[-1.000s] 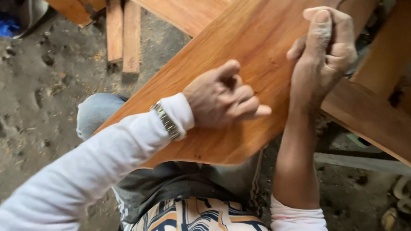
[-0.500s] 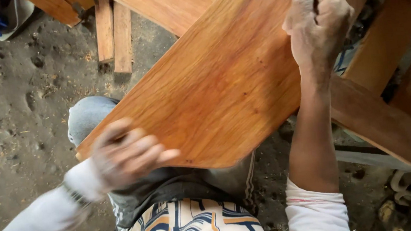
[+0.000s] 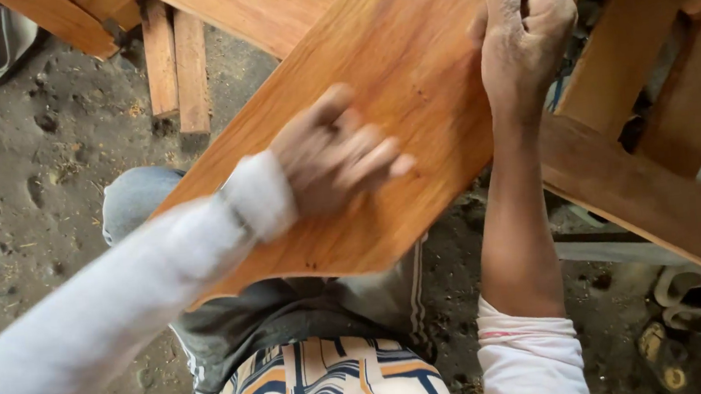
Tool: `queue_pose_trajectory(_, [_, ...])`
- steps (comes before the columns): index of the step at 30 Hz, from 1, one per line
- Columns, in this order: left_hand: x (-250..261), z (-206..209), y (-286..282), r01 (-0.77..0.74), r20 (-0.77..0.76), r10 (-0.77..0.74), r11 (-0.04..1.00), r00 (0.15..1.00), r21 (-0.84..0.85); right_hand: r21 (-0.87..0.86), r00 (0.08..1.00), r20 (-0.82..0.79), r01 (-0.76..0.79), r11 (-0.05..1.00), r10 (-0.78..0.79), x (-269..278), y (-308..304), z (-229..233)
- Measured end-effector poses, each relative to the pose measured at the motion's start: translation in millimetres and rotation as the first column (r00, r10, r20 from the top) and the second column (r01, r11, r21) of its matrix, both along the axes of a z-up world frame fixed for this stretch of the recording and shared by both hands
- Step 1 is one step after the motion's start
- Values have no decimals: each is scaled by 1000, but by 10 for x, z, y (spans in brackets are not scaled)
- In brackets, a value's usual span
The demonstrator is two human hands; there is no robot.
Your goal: The person sands a wooden chair part using a sanding block. They hold the piece on their lap and rub the block over the surface and edges to smooth the wood.
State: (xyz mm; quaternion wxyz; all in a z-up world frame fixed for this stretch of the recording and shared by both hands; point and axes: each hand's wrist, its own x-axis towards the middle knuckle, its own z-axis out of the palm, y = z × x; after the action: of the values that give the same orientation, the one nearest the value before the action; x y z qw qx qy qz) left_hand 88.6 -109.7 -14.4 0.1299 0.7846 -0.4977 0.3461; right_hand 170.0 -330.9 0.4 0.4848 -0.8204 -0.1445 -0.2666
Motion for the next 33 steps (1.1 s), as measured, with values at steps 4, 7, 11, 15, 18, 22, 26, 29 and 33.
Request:
queue_pose_trajectory(4, [-793,171,631,-177,-247,206,975,947,134,1,1000,-18,-9,1000,9,82,-31,-86])
queue_pose_trajectory(7, [-1081,210,871,-292,-308,328,943,893,158,9,999,-44,-8,1000,9,149,-118,-216])
queue_pose_trajectory(11, [-1077,321,841,-328,-350,357,934,866,142,52,998,-49,-38,998,41,109,-90,-123])
queue_pose_trajectory(15, [-1018,273,849,-270,-410,310,951,858,153,71,997,-69,-17,997,22,83,-68,-91])
queue_pose_trajectory(18, [-1033,199,893,-275,-498,302,953,813,128,92,997,-78,-18,996,25,89,-64,-100])
queue_pose_trajectory(22, [-979,121,856,-205,-478,232,973,847,108,124,996,-45,-71,990,77,90,-53,-94])
queue_pose_trajectory(26, [-754,110,587,-92,-406,97,995,909,31,-17,996,23,-90,996,90,26,19,14])
queue_pose_trajectory(29, [-367,128,154,12,-308,-49,993,950,-121,48,997,-17,-78,996,79,62,-46,-79])
queue_pose_trajectory(33, [289,-140,-440,138,-156,-169,972,973,-192,-23,999,32,23,999,-22,47,-77,-117])
